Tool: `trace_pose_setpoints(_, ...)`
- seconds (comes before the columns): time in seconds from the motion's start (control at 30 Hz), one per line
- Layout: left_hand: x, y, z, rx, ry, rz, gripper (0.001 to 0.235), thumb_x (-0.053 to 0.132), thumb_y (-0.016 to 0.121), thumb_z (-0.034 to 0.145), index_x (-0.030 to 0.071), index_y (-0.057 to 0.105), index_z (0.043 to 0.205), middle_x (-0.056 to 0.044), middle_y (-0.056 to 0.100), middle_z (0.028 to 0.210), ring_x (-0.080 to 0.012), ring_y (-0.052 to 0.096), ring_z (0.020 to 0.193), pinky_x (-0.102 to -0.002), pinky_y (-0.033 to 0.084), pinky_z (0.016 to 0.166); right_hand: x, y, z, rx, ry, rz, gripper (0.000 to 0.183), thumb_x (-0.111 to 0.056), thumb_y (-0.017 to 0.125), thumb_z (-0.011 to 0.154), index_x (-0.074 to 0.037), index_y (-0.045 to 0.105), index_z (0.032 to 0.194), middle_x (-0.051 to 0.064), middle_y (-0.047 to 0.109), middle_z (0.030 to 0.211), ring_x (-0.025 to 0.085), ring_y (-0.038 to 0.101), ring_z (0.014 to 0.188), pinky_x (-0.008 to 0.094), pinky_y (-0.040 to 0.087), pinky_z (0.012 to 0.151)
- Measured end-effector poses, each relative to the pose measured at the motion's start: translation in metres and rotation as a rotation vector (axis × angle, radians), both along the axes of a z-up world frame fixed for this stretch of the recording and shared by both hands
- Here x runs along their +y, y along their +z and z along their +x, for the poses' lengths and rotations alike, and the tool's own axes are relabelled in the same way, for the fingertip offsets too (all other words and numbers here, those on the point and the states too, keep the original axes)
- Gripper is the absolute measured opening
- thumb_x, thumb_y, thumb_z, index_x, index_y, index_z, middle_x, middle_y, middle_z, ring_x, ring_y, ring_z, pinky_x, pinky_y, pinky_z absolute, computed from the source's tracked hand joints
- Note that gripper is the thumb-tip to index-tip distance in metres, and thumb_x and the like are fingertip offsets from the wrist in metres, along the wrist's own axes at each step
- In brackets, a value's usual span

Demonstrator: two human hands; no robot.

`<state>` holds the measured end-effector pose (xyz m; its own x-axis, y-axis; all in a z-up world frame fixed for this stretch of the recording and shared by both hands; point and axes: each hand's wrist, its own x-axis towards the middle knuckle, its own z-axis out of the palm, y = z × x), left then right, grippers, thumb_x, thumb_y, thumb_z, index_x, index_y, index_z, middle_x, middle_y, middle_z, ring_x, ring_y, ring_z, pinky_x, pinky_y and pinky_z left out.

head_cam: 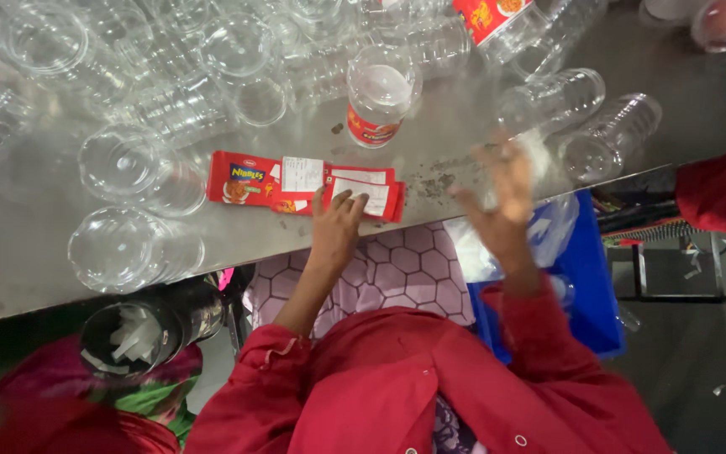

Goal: The person labels plastic containers by hand. The person removes a white backing from a red and yellow label, applies the label to the side of a clear plastic jar, and sets the labeled jar aside.

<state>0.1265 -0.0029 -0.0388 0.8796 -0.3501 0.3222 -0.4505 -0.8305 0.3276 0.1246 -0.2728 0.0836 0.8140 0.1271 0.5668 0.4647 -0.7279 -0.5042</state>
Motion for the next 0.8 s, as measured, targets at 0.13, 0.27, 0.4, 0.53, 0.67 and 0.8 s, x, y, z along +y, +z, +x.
trace_pose_setpoints(0.13,-0.001,0.006,-0.002,-0.040,0.037,-0.103,0.030,0.004,0.060,0.081,0.012,0.062,0.110,-0.005,0.066,0.101,-0.0254,0.061,0.108,-0.052,0.037,0.102,0.049,-0.026,-0.009,0.221,0.223,-0.148,0.053,-0.025,0.078,0.085,-0.005,0.066,0.133,0.019,0.052,0.144,0.039,0.045,0.139,0.052,0.035,0.113)
trace_pose_setpoints(0.27,-0.004,0.008,-0.003,-0.072,0.076,-0.117,0.019,0.005,0.061,0.084,0.013,0.059,0.102,-0.002,0.062,0.095,-0.0235,0.061,0.101,-0.047,0.039,0.100,0.074,-0.057,-0.004,0.166,0.244,-0.335,0.022,-0.017,0.074,0.086,-0.013,0.073,0.108,0.008,0.067,0.132,0.030,0.053,0.134,0.055,0.034,0.111)
trace_pose_setpoints(0.4,-0.007,0.001,-0.014,-0.037,-0.020,-0.165,0.032,0.008,0.061,0.086,0.010,0.059,0.118,-0.011,0.063,0.116,-0.0301,0.059,0.116,-0.047,0.038,0.105,0.072,-0.083,0.006,0.237,0.298,-0.213,0.023,-0.012,0.067,0.090,-0.005,0.070,0.112,0.012,0.071,0.117,0.031,0.063,0.116,0.052,0.039,0.107)
trace_pose_setpoints(0.53,-0.029,-0.011,-0.043,-0.071,-0.342,-0.094,0.053,0.014,0.062,0.090,0.007,0.051,0.141,-0.018,0.055,0.145,-0.0340,0.051,0.133,-0.048,0.032,0.119,0.058,-0.102,0.022,0.306,0.238,-0.054,0.030,-0.009,0.065,0.089,-0.004,0.071,0.118,0.014,0.074,0.109,0.035,0.065,0.105,0.047,0.043,0.100)
trace_pose_setpoints(0.67,-0.013,-0.005,-0.016,-0.129,-0.013,-0.039,0.065,0.029,0.063,0.085,0.001,0.048,0.142,-0.024,0.051,0.143,-0.0442,0.047,0.132,-0.054,0.032,0.113,0.003,-0.096,0.041,0.088,-0.006,0.196,0.020,-0.010,0.064,0.098,-0.001,0.068,0.116,0.017,0.070,0.110,0.029,0.064,0.102,0.041,0.052,0.092)
trace_pose_setpoints(0.8,0.008,0.042,-0.011,0.380,0.085,-0.411,0.050,0.031,0.064,0.092,0.002,0.060,0.133,-0.022,0.064,0.130,-0.0405,0.064,0.118,-0.051,0.047,0.102,-0.066,-0.058,0.007,0.157,-0.399,0.694,0.014,-0.016,0.065,0.116,-0.003,0.070,0.117,0.003,0.059,0.090,0.004,0.046,0.075,0.023,0.036,0.065)
